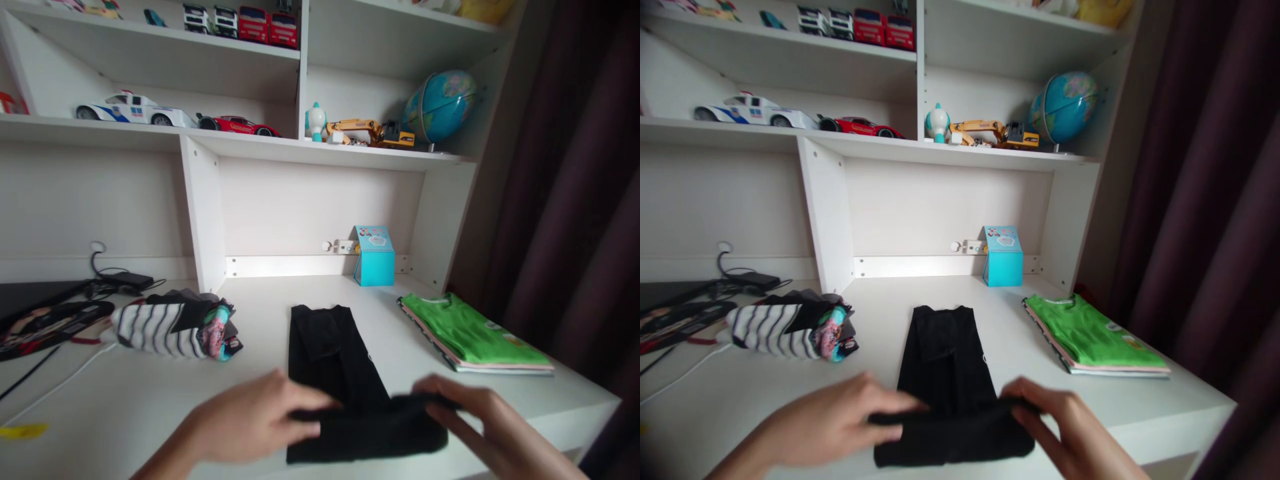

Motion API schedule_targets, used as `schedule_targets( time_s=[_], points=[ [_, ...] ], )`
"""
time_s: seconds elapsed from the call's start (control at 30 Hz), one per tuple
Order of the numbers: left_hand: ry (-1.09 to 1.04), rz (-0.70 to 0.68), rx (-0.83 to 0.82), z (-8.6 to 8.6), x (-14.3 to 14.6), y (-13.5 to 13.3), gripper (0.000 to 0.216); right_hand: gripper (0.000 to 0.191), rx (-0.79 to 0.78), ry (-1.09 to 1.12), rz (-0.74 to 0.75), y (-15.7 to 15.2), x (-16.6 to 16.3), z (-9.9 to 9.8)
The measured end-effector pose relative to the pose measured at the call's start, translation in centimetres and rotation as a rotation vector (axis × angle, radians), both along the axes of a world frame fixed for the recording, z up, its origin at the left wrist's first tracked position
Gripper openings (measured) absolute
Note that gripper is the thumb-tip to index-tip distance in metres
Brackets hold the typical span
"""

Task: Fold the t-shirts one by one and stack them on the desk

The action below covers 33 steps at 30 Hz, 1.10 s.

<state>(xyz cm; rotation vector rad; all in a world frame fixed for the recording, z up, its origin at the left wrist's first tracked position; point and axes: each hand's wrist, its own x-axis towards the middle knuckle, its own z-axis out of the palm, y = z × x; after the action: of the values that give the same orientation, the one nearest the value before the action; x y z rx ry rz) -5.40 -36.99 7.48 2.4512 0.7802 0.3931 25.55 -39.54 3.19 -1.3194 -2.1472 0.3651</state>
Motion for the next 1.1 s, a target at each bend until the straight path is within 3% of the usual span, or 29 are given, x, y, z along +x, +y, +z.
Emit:
schedule_targets(
  time_s=[0.07, 0.13, 0.23, 0.33, 0.5, 0.73, 0.87, 1.0, 1.1],
  points=[
    [-0.061, 0.156, 0.043, 0.2, 0.4, 5.2, 0.026, 0.027, 0.027, 0.015, -0.091, 5.5, -0.7, 1.0],
    [-0.132, 0.322, 0.073, -1.4, 0.9, 11.2, 0.025, 0.022, -0.012, 0.005, -0.204, 11.8, -1.9, 0.6],
    [-0.228, 0.544, -0.083, -5.5, 1.5, 18.6, 0.018, 0.011, -0.097, 0.001, -0.283, 19.7, -4.1, -2.0],
    [-0.226, 0.58, -0.139, -8.5, 1.5, 22.0, 0.015, 0.01, -0.166, -0.004, -0.321, 23.8, -5.4, -5.1],
    [-0.211, 0.558, -0.156, -9.4, 0.1, 24.0, 0.022, 0.014, -0.137, -0.002, -0.372, 26.3, -5.1, -7.1],
    [-0.141, 0.757, -0.005, -12.3, -0.5, 25.9, 0.023, 0.019, -0.069, -0.033, -0.497, 27.2, -5.4, -9.6],
    [-0.14, 0.75, 0.036, -13.4, 0.1, 25.8, 0.021, 0.011, -0.048, -0.009, -0.49, 27.0, -5.5, -10.5],
    [-0.174, 0.7, 0.06, -11.9, 0.3, 25.5, 0.016, 0.008, 0.013, 0.076, -0.475, 26.5, -5.1, -8.4],
    [-0.311, 0.705, 0.182, -8.0, 0.7, 24.6, 0.022, 0.015, 0.133, 0.167, -0.468, 25.3, -4.4, -3.8]
  ],
)
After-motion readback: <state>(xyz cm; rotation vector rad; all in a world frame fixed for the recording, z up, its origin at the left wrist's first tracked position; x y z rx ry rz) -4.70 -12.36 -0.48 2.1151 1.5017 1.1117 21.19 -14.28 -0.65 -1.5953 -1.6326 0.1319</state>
